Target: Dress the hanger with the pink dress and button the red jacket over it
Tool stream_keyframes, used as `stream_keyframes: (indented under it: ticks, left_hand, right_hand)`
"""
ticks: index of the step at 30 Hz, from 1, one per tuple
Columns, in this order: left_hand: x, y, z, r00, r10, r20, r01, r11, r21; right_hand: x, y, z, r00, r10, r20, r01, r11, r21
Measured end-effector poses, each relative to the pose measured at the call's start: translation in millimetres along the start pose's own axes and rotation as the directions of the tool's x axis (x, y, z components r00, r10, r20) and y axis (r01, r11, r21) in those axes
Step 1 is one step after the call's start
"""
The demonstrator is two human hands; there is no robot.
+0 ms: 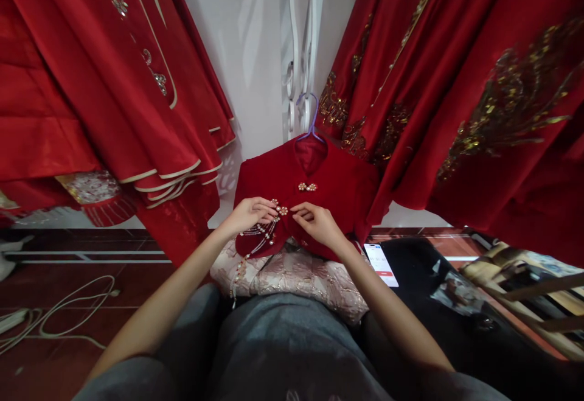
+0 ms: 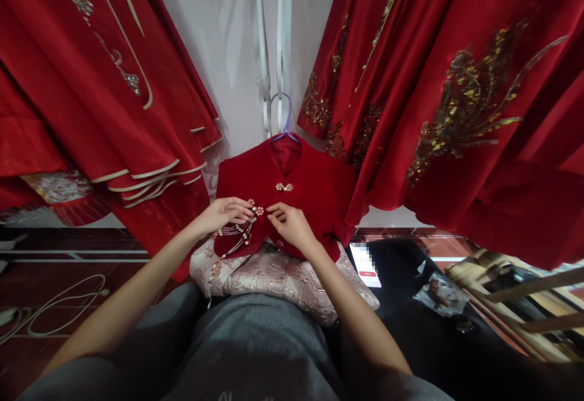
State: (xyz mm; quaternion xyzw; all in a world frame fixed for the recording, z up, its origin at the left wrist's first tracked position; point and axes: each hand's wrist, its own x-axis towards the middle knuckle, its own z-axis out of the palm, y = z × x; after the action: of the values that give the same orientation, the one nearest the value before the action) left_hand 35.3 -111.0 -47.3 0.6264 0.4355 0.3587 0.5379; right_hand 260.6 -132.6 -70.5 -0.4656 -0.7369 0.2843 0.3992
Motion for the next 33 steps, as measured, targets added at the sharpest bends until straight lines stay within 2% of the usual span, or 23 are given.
stream_keyframes:
  ticks: [2, 4, 6, 9, 14, 17, 20, 22, 26, 30, 33]
  left_hand:
    - [-10.5, -0.7, -3.5, 0.997, -0.073, 0.038, 0.074, 0.997, -0.034]
    - [-19.5, -5.2, -4.8, 0.991, -0.124, 0.056, 0.125, 0.992, -0.021]
    - [-24.4, -12.3, -4.2, 0.983, -0.171, 0.068, 0.171, 0.985, 0.0]
    - [-25.2, -22.8, -2.5, 0.968, -0.244, 0.059, 0.241, 0.969, 0.045]
    - [-26.0, -28.5, -2.5, 0.935, -0.343, 0.088, 0.333, 0.936, 0.114]
    - [-30.0, -27.0, -0.9, 0.932, -0.332, 0.145, 0.321, 0.943, 0.092]
    - [-33.3, -24.8, 3.2, 0.927, -0.313, 0.207, 0.309, 0.95, 0.052]
    - [-34.1, -24.1, 5.9, 0.928, -0.31, 0.207, 0.307, 0.95, 0.047]
    - [-33.1, -26.1, 8.7, 0.929, -0.305, 0.211, 0.299, 0.952, 0.061]
    - [-31.2, -30.7, 8.9, 0.925, -0.3, 0.233, 0.294, 0.954, 0.059]
    - [-30.6, -33.0, 8.5, 0.927, -0.29, 0.237, 0.289, 0.956, 0.041]
  right_hand:
    - [-5.6, 0.0, -11.6, 0.986, 0.068, 0.152, -0.055, 0.994, -0.089]
    - [-9.6, -0.6, -17.7, 0.936, 0.139, 0.323, -0.092, 0.983, -0.157]
    - [-11.8, -2.4, -17.3, 0.882, 0.206, 0.424, -0.123, 0.969, -0.214]
    - [-12.7, -6.6, -9.6, 0.863, 0.287, 0.417, -0.148, 0.931, -0.334]
    - [-12.0, -7.9, -2.1, 0.86, 0.304, 0.41, -0.119, 0.901, -0.418]
    - [-11.2, -0.6, -3.0, 0.855, 0.306, 0.419, -0.11, 0.896, -0.43]
    - [-10.0, 8.4, -4.3, 0.81, 0.299, 0.505, -0.114, 0.924, -0.365]
    - [-9.2, 11.4, -5.0, 0.789, 0.295, 0.539, -0.135, 0.939, -0.317]
    - [-8.2, 6.8, -6.3, 0.797, 0.315, 0.515, -0.173, 0.936, -0.306]
    - [-8.1, -0.5, -6.0, 0.781, 0.359, 0.512, -0.19, 0.916, -0.352]
    - [-8.2, -0.7, -5.5, 0.805, 0.354, 0.476, -0.187, 0.913, -0.363]
